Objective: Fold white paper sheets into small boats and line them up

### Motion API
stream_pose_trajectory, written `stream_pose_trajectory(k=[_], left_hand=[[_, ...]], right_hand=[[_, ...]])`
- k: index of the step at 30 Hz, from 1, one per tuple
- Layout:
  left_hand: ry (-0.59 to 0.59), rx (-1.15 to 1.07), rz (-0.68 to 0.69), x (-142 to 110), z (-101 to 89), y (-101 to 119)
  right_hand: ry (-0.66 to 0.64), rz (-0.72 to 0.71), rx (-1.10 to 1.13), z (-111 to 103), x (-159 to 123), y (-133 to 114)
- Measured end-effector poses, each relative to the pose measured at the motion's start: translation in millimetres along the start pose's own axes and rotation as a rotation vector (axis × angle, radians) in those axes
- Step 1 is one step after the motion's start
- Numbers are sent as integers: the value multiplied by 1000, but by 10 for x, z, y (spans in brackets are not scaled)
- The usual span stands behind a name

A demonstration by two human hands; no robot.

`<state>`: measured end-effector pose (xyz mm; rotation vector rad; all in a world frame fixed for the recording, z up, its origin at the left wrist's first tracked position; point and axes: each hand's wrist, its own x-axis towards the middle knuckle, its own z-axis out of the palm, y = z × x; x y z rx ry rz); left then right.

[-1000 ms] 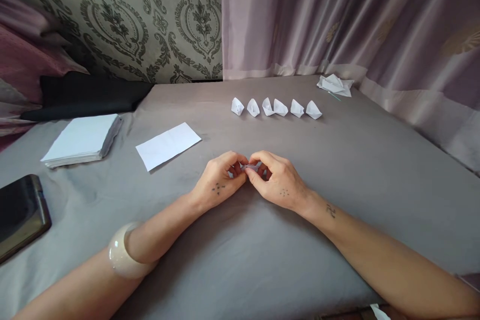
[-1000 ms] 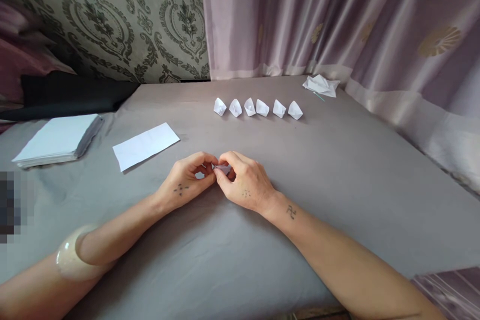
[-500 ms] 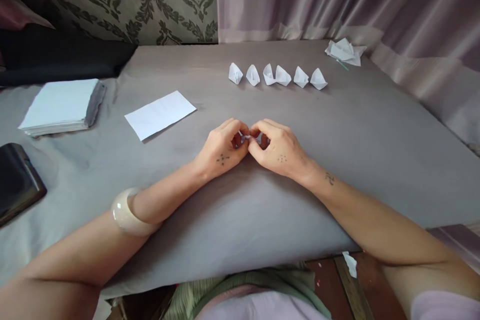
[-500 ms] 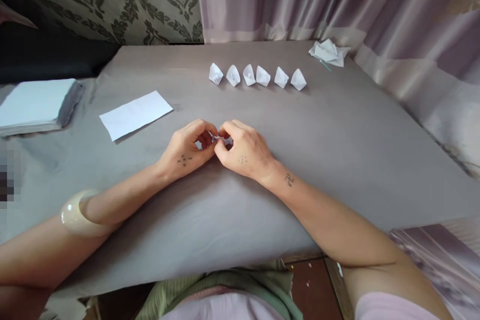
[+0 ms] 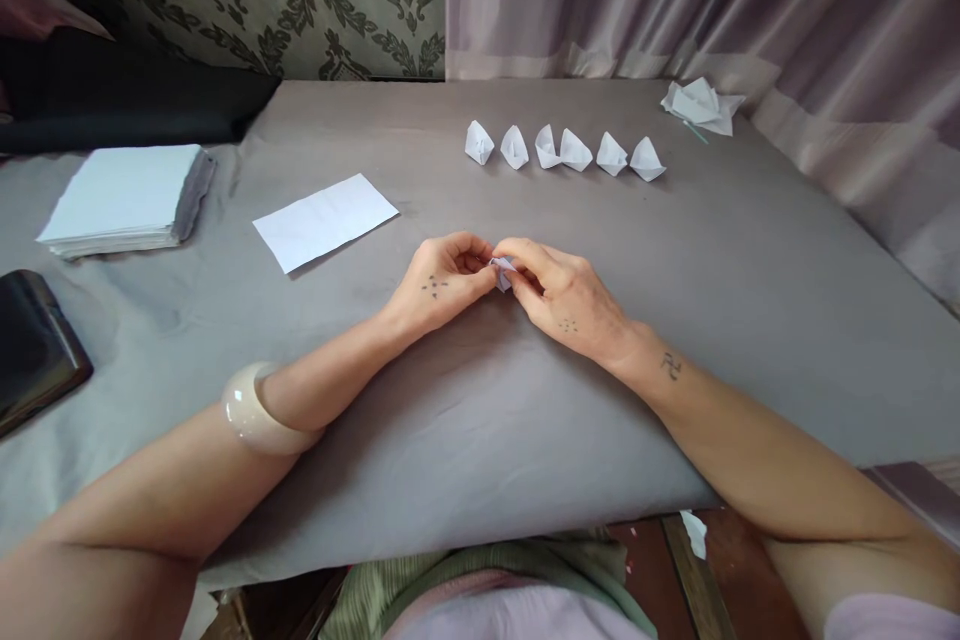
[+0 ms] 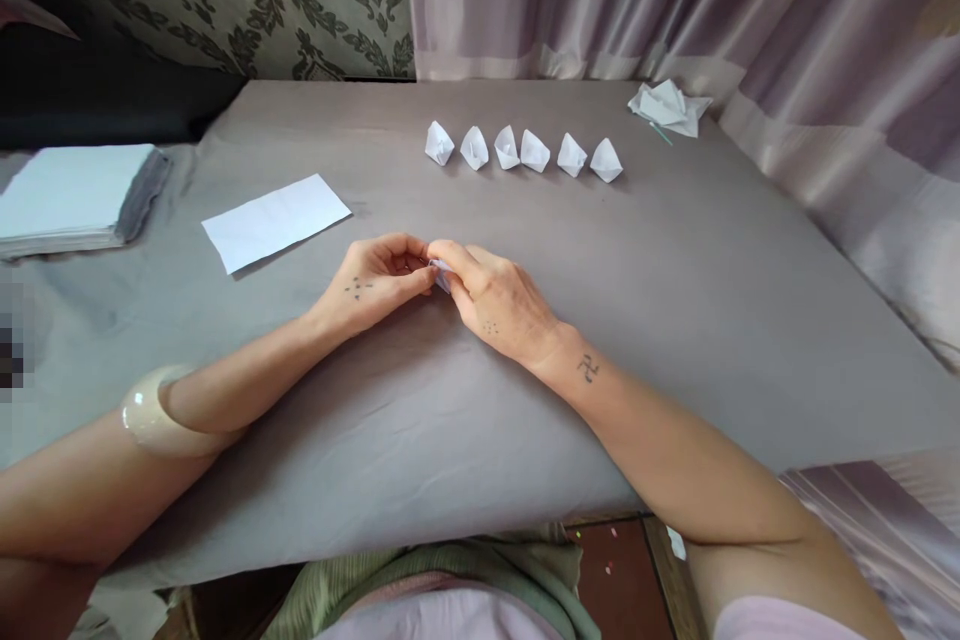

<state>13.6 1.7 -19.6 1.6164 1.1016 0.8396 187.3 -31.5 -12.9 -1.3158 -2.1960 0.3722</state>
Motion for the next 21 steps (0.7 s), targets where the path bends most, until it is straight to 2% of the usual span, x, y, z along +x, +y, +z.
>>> stream_pose_trajectory(k=[6,13,21], left_hand=[[-22,-44,-24,21,-19,26],[-11,-17,-40,13,-18,43],[-67,75,56,8,-59,-23]], right_hand=[[-30,-43,52,-31,19,47],[-50,-2,49,-33,25,39],[-44,4,99,-50,34,51]])
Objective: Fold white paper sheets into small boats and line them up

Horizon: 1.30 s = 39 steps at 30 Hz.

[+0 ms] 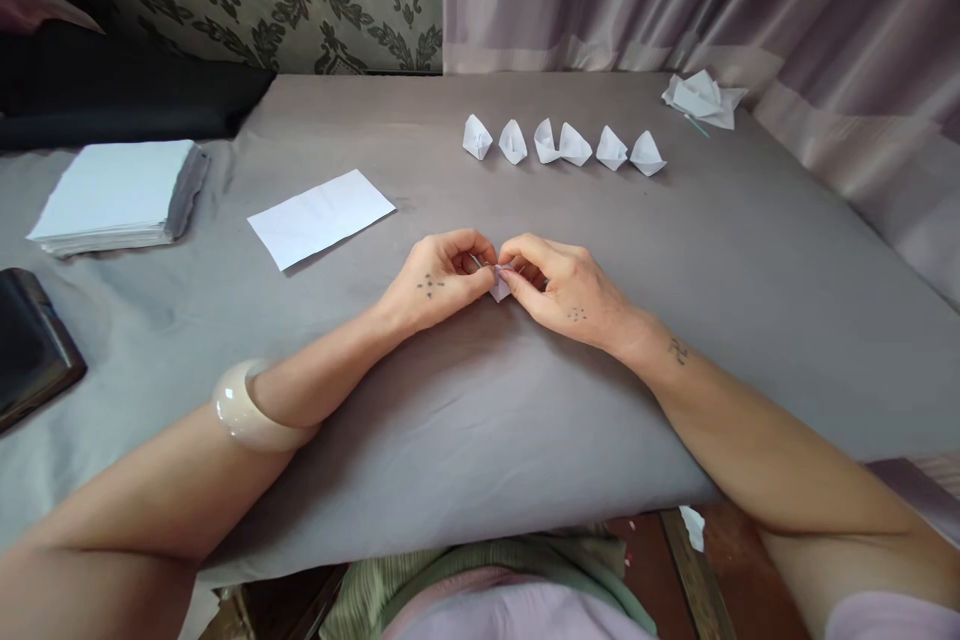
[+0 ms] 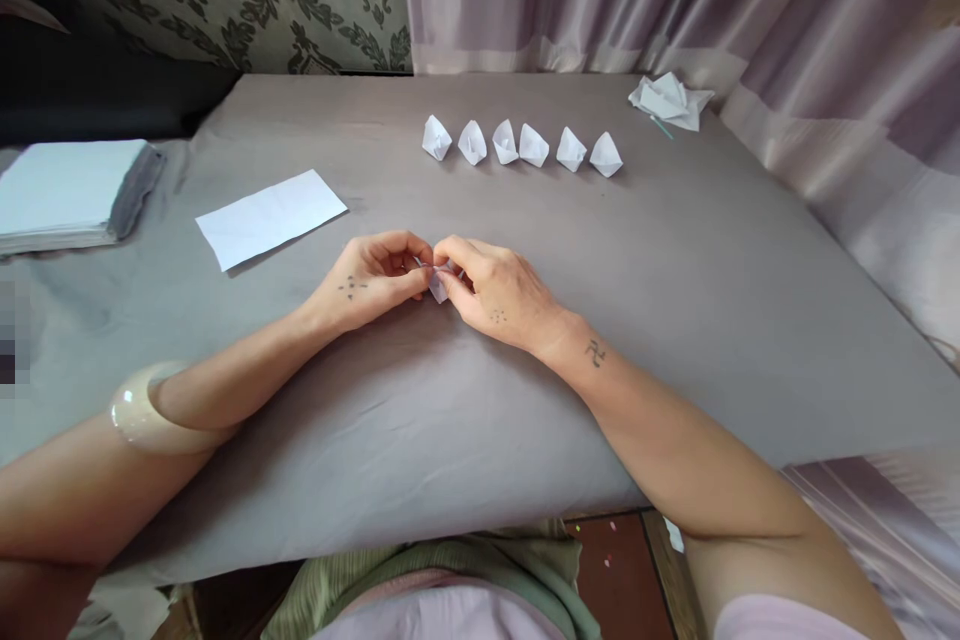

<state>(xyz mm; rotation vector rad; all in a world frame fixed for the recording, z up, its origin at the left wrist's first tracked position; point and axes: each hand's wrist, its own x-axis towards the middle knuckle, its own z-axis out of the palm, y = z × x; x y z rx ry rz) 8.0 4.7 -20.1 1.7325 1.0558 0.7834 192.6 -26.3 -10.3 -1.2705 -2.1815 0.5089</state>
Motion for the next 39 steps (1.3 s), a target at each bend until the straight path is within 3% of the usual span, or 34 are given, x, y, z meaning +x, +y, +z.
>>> stream_pose_trajectory(k=[10,17,23,34,39], left_hand=[[22,228,113,-12,-80,36],[-209,505,366,-19,-266,9],[-207,642,502,36,-340,-94],[-181,721,514,36,-261,-144],[-140,647,399,52,-241,-128]], right_hand=[[-138,-109,-52,-192,17,127],[-256,-130,-158,-228,11,134],[-261,-107,-182,-234,8,199],[-183,-81,-240,-116,33,216],[-148,-17,-166,-119,33,262]])
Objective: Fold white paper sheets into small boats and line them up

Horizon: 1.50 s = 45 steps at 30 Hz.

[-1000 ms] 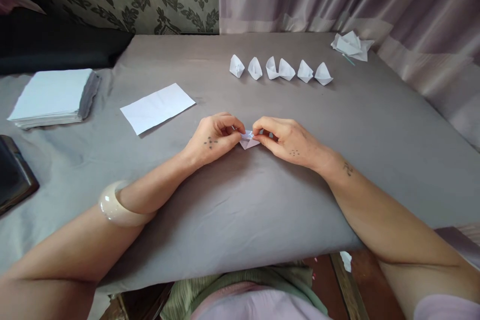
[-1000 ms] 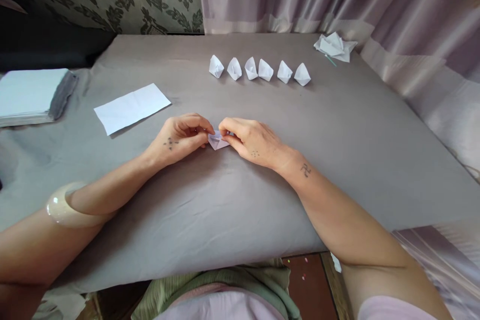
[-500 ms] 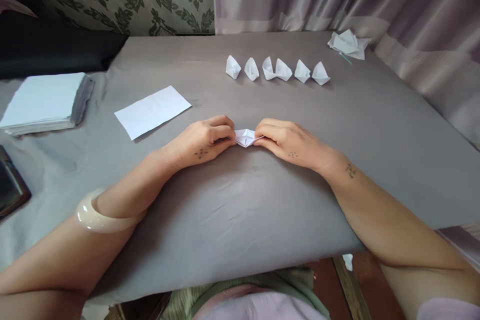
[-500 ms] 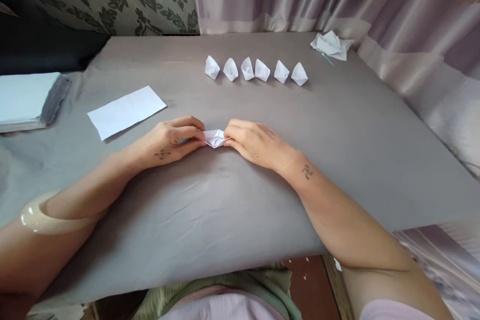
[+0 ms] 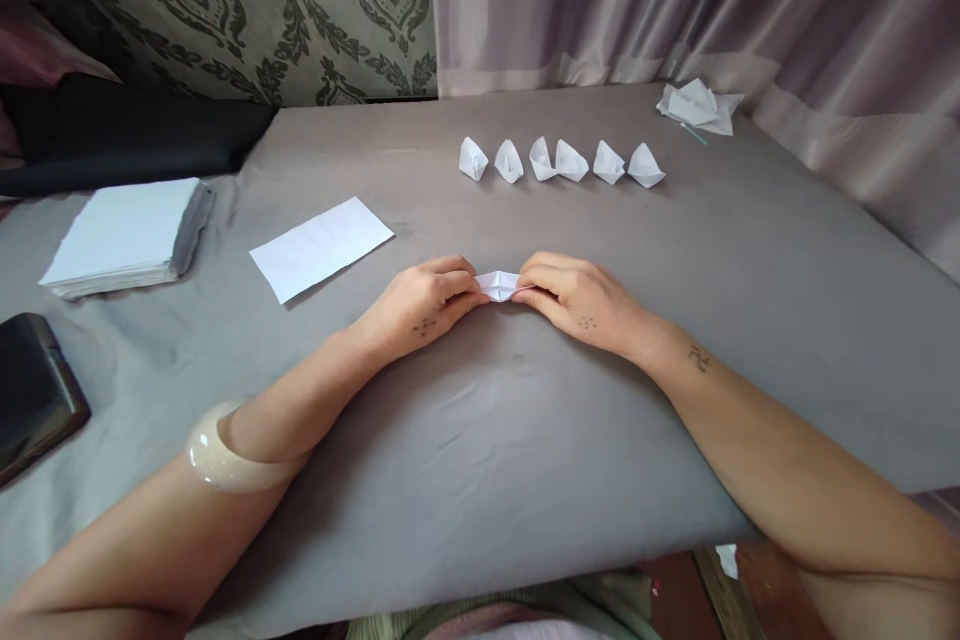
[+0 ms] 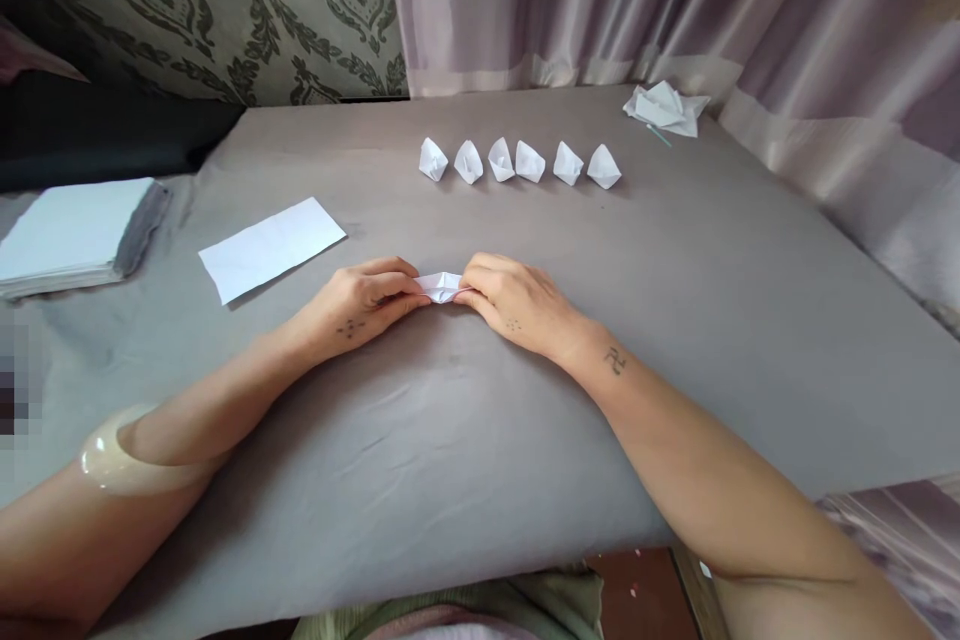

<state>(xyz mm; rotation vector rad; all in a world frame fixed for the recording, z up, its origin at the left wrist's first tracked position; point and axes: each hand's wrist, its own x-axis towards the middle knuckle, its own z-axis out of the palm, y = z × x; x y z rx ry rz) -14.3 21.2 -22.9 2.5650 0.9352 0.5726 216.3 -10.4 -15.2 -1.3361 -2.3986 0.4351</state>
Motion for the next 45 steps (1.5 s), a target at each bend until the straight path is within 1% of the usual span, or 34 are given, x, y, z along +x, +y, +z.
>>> stream_pose_trajectory(k=[7,10,12,15,17,20,22,24,28,30,33,36,38,40,43,45], left_hand=[[14,-9,-122,52,-10,86],[-11,-3,-165,88,-9,107],[-68,-1,-170,116,-32,116],[-185,31,-144,161,-101,154],[-260,94,-115,186,-151,206],[-311,239,-67,209,-184,299],[-294,307,-47,215,-161,339],[-237,310,-47,218,-110,337],[-65,153,-139,227,-3,246],[-10,63,-196,235,27,206],[8,-23,-303,250,45,195],[7,-43,-392,257,55,207],[4,-27,-386,255,58,207],[0,-18,-356,252,57,204],[5,-30,-349,251,47,207],[5,-31,-367,254,38,220]], right_hand=[[26,31,-51,10,-6,-43],[9,37,-75,11,-2,-55],[-2,35,-80,9,2,-54],[-13,34,-74,2,6,-51],[-26,40,-66,-1,9,-53],[-40,40,-56,1,10,-59],[-38,32,-57,7,8,-58],[-30,22,-65,16,3,-52],[-22,8,-85,28,-8,-40],[-21,3,-104,30,-10,-44],[-26,1,-137,31,-13,-59],[-33,-3,-159,29,-24,-74],[-19,-8,-172,25,-34,-85],[23,-22,-178,19,-40,-105],[102,-83,-203,21,-26,-158],[119,-127,-245,40,-3,-209]])
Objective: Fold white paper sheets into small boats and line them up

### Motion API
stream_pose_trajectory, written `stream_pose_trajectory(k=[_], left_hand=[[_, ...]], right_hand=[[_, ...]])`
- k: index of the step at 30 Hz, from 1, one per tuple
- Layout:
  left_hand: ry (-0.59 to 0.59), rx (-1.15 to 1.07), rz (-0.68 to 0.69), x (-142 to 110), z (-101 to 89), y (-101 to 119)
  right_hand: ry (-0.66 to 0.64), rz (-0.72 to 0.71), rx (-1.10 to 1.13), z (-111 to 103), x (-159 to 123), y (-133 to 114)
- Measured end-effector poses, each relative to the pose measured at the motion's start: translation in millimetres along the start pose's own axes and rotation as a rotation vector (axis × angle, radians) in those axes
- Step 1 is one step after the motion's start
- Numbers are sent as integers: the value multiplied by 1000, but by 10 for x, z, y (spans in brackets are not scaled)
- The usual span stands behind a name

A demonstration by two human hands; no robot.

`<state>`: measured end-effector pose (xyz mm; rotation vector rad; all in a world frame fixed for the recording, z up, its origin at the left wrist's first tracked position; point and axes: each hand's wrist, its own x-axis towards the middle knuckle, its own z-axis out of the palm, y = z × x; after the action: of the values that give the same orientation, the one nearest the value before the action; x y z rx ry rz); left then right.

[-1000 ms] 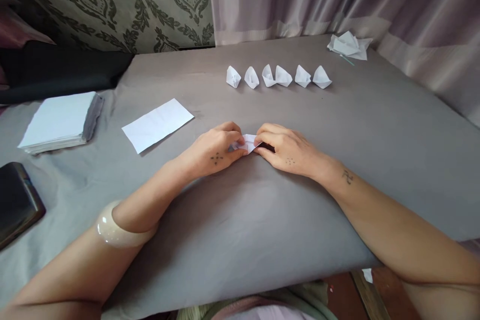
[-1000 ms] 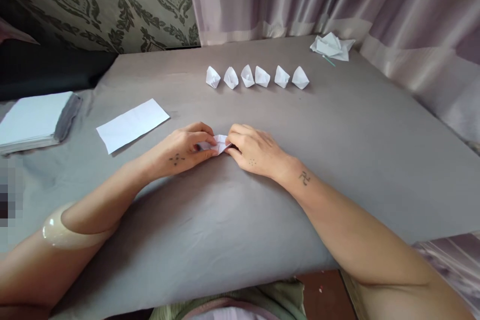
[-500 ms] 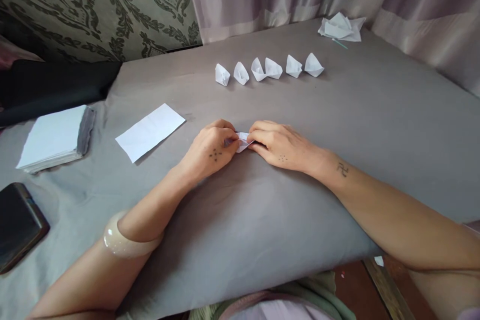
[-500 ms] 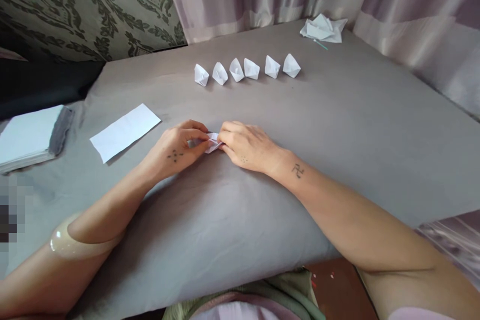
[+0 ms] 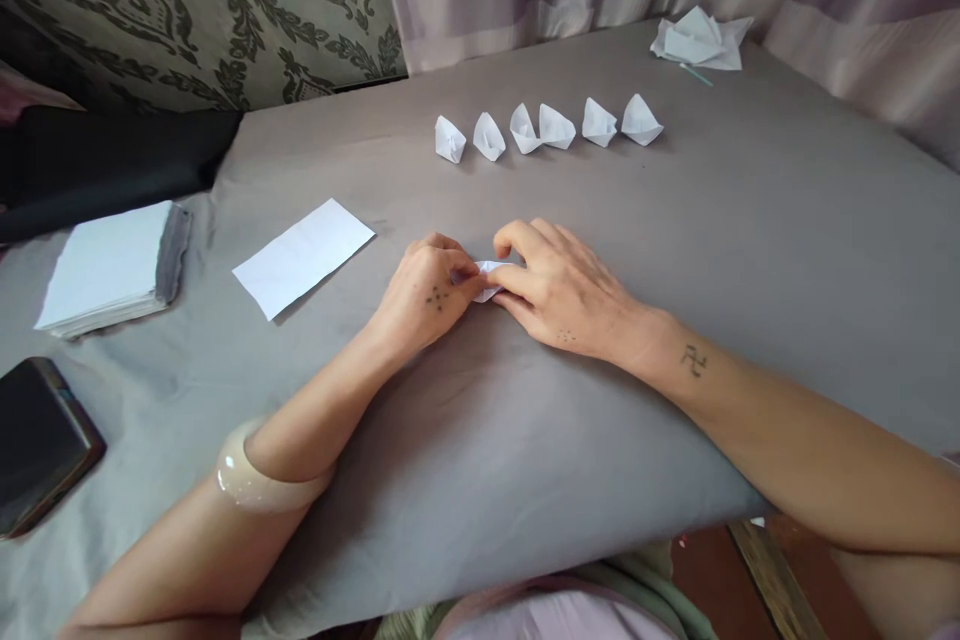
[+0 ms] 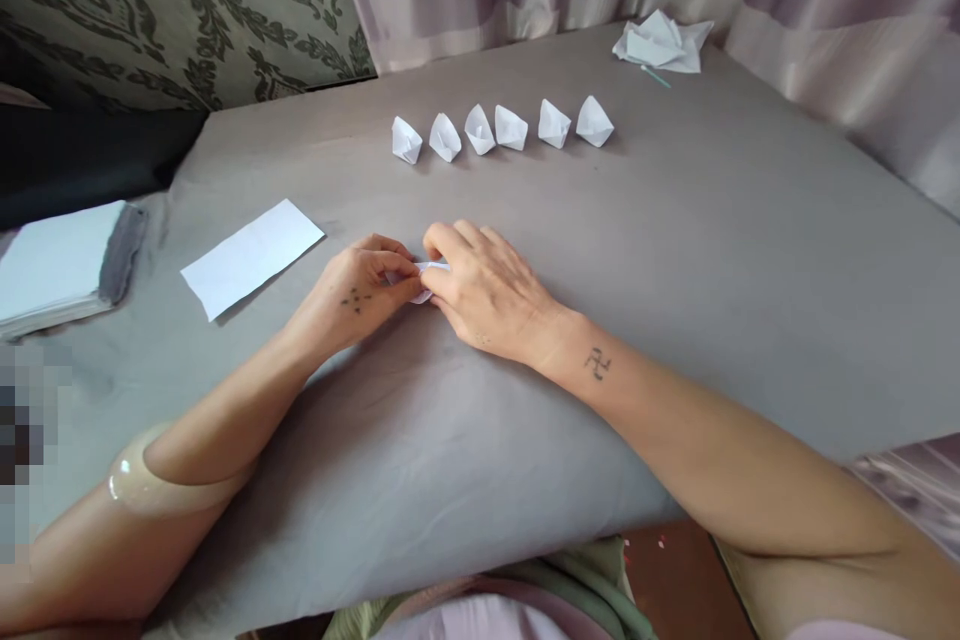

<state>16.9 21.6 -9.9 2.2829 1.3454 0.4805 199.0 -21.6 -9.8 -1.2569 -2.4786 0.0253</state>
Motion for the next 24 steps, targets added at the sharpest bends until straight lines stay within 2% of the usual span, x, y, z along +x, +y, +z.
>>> stream_pose_trajectory(k=[7,11,15,17,24], left_hand=[[-32,40,51,-16,-17,24],[-31,42,97,-26,-8,-7],[-37,52,91,-36,-5,-15],[-50,57,87,-53,-16,-6],[36,47,192,-279,-60,24]], right_hand=[[-8,2,-96,61,77,-143],[36,26,20,90,67,-124],[46,197,223,172,40,-96],[49,262,247,197,28,-100],[2,184,139,87,-42,-189]])
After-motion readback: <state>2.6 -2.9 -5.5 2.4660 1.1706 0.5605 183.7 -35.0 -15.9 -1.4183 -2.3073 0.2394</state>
